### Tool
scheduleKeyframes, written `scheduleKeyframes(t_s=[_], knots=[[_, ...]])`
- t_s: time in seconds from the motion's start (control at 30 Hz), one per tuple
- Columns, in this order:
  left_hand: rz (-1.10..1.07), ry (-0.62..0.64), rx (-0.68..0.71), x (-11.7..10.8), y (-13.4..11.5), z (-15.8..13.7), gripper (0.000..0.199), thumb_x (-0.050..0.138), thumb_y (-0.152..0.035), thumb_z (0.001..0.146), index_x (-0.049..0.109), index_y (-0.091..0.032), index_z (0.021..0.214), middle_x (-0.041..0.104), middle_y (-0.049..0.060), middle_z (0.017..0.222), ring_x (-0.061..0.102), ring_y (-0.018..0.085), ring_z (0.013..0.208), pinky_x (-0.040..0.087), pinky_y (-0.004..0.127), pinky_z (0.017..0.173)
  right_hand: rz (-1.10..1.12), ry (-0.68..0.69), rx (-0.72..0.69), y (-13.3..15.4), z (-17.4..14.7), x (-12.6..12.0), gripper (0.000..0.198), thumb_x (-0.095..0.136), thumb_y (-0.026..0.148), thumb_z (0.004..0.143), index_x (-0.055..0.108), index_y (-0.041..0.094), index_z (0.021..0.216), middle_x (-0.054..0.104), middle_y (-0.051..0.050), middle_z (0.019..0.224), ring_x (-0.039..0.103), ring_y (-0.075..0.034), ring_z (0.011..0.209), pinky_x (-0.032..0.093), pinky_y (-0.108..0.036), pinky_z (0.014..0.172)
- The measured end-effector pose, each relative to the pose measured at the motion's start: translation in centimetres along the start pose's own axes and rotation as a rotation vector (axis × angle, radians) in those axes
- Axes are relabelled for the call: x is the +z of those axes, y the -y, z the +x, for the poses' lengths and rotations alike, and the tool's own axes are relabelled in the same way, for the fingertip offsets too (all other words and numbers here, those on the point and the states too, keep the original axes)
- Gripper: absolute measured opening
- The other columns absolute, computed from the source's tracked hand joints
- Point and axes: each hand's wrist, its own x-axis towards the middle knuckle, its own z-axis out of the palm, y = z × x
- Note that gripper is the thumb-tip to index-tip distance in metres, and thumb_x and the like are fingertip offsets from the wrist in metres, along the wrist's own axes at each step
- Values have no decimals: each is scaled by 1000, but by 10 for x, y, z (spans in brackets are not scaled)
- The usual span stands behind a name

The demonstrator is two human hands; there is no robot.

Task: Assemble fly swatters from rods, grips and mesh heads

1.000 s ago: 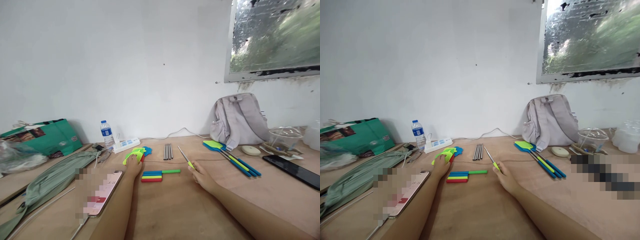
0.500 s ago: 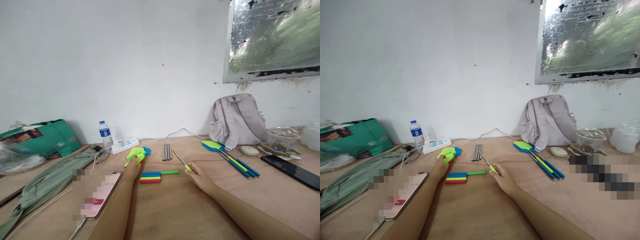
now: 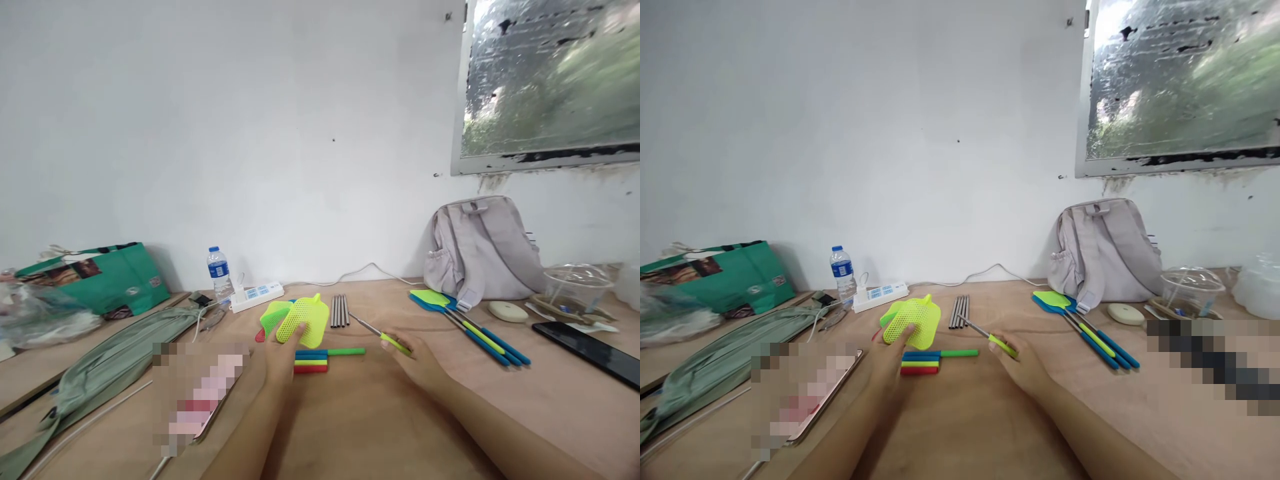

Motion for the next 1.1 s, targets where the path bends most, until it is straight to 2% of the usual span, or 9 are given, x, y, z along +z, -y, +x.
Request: scheduleKeyframes(t_s=[0.13, 0.23, 0.37, 0.63, 0.8, 0.9, 1.1], knots=[[-291, 43, -276, 12, 1, -10, 34, 74, -24, 54, 62, -14, 85, 68, 5, 84, 63, 20, 83, 52, 31, 74, -100, -36, -69, 1, 1, -8, 31, 50, 40, 77, 64, 21, 99, 66, -7, 100, 60, -24, 91, 46, -37, 81], [-364, 56, -383, 15, 0, -15, 30, 71, -20, 59, 61, -16, 87, 69, 4, 84, 64, 20, 81, 54, 30, 71, -123, -45, -85, 1, 1, -9, 29, 51, 37, 77, 65, 22, 97, 67, -6, 96, 61, -23, 88, 48, -36, 79], [-351, 115, -425, 16, -2, -17, 28, 70, -20, 61, 61, -15, 87, 69, 5, 84, 65, 20, 80, 55, 29, 68, -124, -3, -115, 0, 1, -9, 29, 50, 38, 78, 66, 23, 98, 68, -6, 92, 63, -23, 85, 49, -36, 76], [-288, 171, -450, 14, -3, -15, 35, 75, -23, 55, 60, -12, 85, 68, 8, 85, 65, 23, 77, 55, 33, 66, -104, 51, -156, -2, 3, -12, 26, 51, 37, 78, 67, 24, 94, 69, -4, 89, 62, -23, 87, 48, -35, 78], [-242, 231, -463, 11, -2, -14, 39, 76, -29, 53, 60, -13, 85, 68, 9, 85, 64, 25, 79, 54, 35, 69, -110, 119, -160, 2, 5, -20, 27, 51, 35, 77, 66, 26, 97, 67, -3, 97, 61, -23, 90, 48, -35, 79], [-200, 274, -450, 10, -3, -15, 40, 75, -30, 53, 60, -13, 86, 68, 9, 87, 64, 25, 82, 53, 36, 71, -184, 145, -162, 4, 6, -28, 25, 51, 35, 75, 68, 25, 92, 67, -4, 96, 61, -23, 88, 48, -35, 77], [-72, 464, -435, 9, -6, -21, 47, 78, -26, 50, 60, -11, 91, 64, 15, 99, 61, 27, 92, 50, 40, 78, -260, 164, -159, 4, 8, -38, 25, 55, 41, 73, 69, 25, 86, 68, -4, 92, 61, -23, 86, 47, -35, 76]])
